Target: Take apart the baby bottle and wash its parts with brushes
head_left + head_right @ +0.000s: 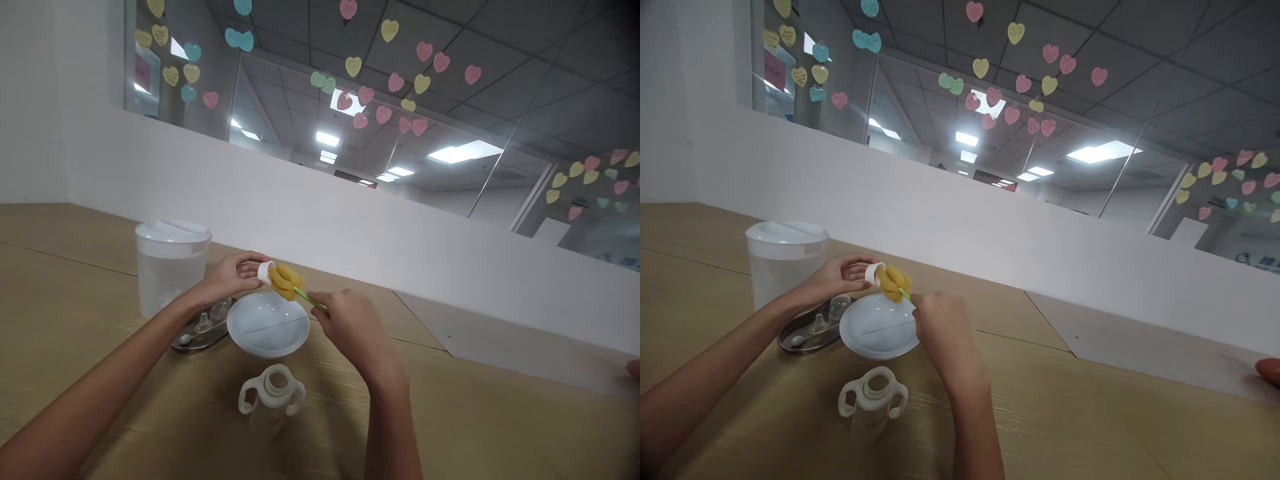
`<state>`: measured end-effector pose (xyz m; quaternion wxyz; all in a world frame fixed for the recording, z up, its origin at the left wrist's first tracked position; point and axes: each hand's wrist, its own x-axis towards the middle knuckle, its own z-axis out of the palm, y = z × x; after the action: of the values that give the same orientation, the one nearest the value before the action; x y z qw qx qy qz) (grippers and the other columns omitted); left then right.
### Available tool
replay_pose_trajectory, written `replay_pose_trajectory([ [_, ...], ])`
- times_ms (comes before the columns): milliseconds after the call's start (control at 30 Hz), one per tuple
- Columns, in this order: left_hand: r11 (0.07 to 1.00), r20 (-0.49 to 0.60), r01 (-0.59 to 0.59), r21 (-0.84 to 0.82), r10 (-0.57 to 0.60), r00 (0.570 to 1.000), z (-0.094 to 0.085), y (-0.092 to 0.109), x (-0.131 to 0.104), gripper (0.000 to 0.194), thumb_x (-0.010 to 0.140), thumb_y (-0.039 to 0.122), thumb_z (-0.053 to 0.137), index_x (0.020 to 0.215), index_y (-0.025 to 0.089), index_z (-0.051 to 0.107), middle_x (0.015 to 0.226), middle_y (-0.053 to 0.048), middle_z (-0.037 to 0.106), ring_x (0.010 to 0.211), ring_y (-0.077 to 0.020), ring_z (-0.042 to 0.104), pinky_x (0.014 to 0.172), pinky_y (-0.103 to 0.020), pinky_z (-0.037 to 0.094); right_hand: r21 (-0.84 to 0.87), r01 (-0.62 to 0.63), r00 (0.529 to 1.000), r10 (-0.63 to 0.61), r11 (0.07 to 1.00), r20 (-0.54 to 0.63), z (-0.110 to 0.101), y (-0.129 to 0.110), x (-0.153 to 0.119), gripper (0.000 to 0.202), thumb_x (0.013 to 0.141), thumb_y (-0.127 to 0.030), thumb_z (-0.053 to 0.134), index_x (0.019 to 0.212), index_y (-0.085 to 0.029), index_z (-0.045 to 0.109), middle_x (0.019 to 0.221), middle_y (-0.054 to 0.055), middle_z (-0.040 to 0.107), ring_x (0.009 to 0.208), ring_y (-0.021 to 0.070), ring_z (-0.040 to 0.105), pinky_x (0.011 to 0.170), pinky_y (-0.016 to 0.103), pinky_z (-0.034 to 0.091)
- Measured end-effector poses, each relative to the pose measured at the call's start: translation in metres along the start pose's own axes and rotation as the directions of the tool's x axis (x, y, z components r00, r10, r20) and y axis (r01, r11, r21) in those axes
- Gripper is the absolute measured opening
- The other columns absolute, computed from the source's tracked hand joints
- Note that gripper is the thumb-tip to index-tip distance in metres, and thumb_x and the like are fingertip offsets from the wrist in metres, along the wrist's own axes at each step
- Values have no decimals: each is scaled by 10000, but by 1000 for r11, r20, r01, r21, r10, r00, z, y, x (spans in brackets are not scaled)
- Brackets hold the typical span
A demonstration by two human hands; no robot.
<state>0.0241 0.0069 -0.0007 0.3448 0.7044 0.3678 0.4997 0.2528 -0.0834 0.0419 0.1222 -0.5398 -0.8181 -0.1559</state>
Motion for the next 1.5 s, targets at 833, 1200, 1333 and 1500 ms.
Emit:
replay_pose_trajectory([
  [833,974,-40,-168,149,176,984,-4,21,-5,511,542,335,779,998,209,587,1077,-44,623,1012,-229,585,926,-391,469,264,145,984,-112,953,-136,1,16,-4,237,903,-261,460,993,-251,679,616,-21,635,512,107,446,529,231,278],
  [1200,684,-167,-37,729,230,959,-9,18,-8,703,685,482,627,1307,202,462,1096,-57,653,879,-232,607,803,-334,474,223,80,990,-51,972,-132,-2,0,-2,245,911,-244,432,1008,-246,657,671,-1,648,563,111,513,530,227,283],
  [1333,634,-145,-20,773,207,968,0,23,-10,794,703,455,611,1398,197,326,1115,-49,663,937,-257,599,816,-330,447,126,19,996,-7,992,-90,3,-9,9,277,916,-237,434,1118,-239,624,750,39,686,632,136,574,534,234,288],
  [1500,610,-150,20,792,163,975,5,34,-14,866,702,408,591,1436,134,221,1056,-84,672,927,-282,608,757,-320,441,139,6,993,10,990,-115,6,-12,12,305,919,-248,427,1164,-243,609,726,40,684,605,139,569,515,244,267],
])
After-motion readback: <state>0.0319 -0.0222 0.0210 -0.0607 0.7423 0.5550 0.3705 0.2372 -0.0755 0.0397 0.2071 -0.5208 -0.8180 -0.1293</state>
